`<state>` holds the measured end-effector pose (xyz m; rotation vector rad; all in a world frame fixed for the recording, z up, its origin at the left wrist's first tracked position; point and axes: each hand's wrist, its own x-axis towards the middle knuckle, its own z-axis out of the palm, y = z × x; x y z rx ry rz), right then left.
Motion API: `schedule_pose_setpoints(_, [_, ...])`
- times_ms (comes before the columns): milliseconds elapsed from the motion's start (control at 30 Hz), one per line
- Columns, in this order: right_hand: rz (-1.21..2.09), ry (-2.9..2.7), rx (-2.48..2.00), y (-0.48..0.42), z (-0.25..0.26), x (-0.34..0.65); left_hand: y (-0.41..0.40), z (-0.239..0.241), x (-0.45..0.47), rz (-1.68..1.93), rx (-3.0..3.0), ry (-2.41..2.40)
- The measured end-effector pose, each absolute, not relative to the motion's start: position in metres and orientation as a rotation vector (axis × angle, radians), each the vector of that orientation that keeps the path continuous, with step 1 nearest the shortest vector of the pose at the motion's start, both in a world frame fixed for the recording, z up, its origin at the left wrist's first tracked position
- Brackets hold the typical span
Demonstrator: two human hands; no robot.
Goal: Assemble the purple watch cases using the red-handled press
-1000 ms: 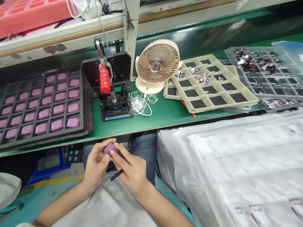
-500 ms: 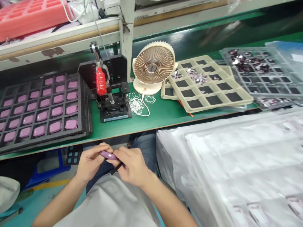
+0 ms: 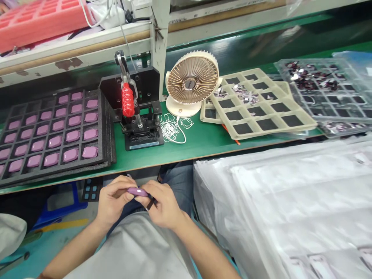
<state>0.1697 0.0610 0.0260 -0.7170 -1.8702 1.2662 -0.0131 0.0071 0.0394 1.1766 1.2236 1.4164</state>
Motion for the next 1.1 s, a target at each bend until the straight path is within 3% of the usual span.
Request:
schedule_pose_setpoints(133, [1.841, -1.393, -0.928, 0.065, 0.030, 0.165, 0.010, 0.033, -0.014, 1.334, 1.136, 1.224])
schedule_pose_setpoints(267, [2.302, -0.918, -0.902, 0.072, 0.032, 0.160, 0.018, 0.036, -0.025, 1.308, 1.722, 1.309])
schedule_pose_setpoints(367, [2.445, -0.782, -0.909, 0.072, 0.034, 0.155, 0.021, 0.038, -0.031, 1.361, 1.970, 1.303])
schedule_pose_setpoints(700, [2.626, -0.481, -0.905, 0.067, 0.046, 0.154, 0.018, 0.035, -0.032, 1.429, 1.950, 1.376])
schedule_pose_setpoints(833, [2.543, -0.602, -0.939, 0.073, 0.036, 0.153, 0.018, 0.031, -0.035, 1.333, 2.164, 1.377])
schedule_pose_setpoints(933, [2.315, -1.051, -1.086, 0.088, 0.030, 0.156, 0.029, 0.028, -0.036, 1.154, 2.253, 1.399])
schedule_pose_setpoints(1033, [1.514, -1.562, -1.249, 0.117, 0.046, 0.160, 0.055, 0.027, -0.033, 1.184, 2.249, 1.529])
schedule_pose_setpoints(1100, [0.955, -1.601, -1.191, 0.141, 0.069, 0.161, 0.080, 0.025, -0.029, 1.258, 2.227, 1.631])
